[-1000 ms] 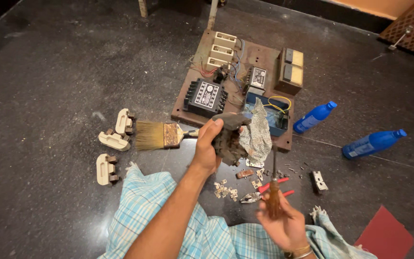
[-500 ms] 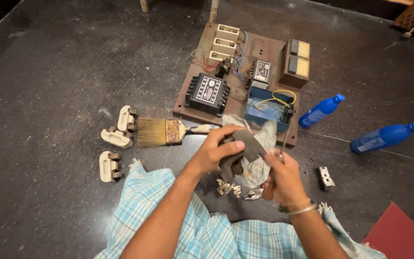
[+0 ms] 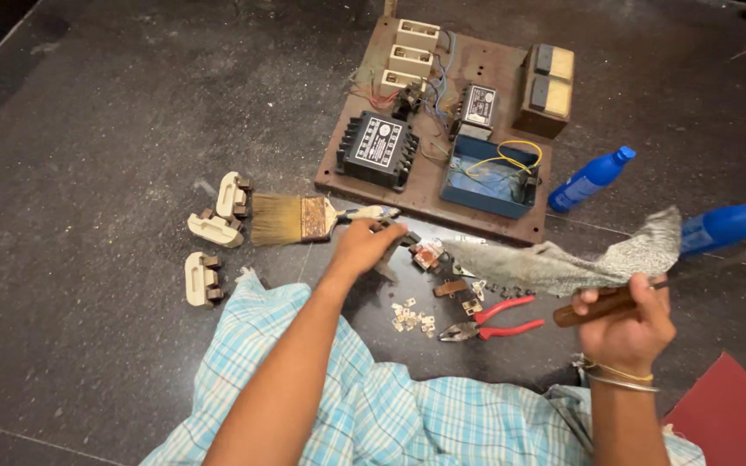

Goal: The person brushes dust off an electrical relay, wipes its internal surfaces with a cloth, and uses a screwdriver to clean hard-to-reach areas of the component.

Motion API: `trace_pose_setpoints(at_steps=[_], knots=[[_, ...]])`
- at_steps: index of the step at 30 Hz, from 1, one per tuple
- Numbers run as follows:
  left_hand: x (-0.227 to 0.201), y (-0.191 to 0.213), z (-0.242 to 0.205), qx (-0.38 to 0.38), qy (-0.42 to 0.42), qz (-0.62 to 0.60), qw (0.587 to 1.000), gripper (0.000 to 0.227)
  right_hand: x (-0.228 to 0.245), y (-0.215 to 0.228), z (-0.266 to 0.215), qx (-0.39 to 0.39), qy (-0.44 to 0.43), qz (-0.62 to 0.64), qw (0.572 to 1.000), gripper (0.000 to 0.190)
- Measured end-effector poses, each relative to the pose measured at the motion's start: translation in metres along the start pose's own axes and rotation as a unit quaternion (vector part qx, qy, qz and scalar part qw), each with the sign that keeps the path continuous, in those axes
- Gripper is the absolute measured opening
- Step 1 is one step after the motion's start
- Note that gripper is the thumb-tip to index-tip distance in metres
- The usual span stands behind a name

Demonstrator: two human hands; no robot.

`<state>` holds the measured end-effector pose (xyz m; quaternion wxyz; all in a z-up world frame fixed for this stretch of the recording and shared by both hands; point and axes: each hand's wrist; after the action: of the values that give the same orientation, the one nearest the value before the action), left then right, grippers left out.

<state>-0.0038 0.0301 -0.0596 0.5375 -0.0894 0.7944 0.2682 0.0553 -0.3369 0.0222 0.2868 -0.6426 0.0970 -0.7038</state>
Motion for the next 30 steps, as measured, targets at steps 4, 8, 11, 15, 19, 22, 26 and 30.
trace_pose_setpoints(at_steps=[4,8,11,15,19,22,26,30], knots=[[0.018,-0.027,0.003,0.045,-0.065,0.047,0.996,0.063,0.009,0.005,-0.002,0.006,0.003,-0.016,1.000,0.011],[0.033,-0.050,-0.005,0.021,-0.163,0.212,0.963,0.070,0.009,0.007,-0.003,-0.019,0.024,-0.035,0.999,0.008],[0.039,-0.055,-0.009,0.010,-0.168,0.229,0.959,0.073,0.012,0.019,-0.001,-0.021,0.034,0.006,0.999,0.012],[0.036,-0.054,-0.001,-0.021,-0.188,0.225,0.956,0.080,0.005,0.029,0.004,-0.080,0.035,0.016,0.996,0.022],[0.031,-0.056,0.016,-0.077,-0.185,0.207,0.958,0.088,0.004,0.026,0.004,-0.079,0.035,-0.004,0.996,0.018],[0.030,-0.062,0.016,-0.074,-0.193,0.241,0.948,0.090,0.004,0.019,0.003,-0.093,0.022,-0.021,0.995,0.013],[0.021,-0.066,0.010,-0.074,-0.177,0.291,0.937,0.088,0.003,0.011,0.003,-0.085,0.026,-0.053,0.995,0.015],[0.012,-0.063,0.008,-0.074,-0.155,0.310,0.935,0.088,0.000,0.006,0.002,-0.066,0.048,-0.102,0.991,0.013]])
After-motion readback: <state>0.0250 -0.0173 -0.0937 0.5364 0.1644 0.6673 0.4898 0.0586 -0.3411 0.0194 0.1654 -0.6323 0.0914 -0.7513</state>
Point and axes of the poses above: each hand's wrist, its own z-axis towards the middle knuckle, its own y-axis out of the back of the hand, x = y × z, and after that the axes turned 7 degrees about -z, right-handed
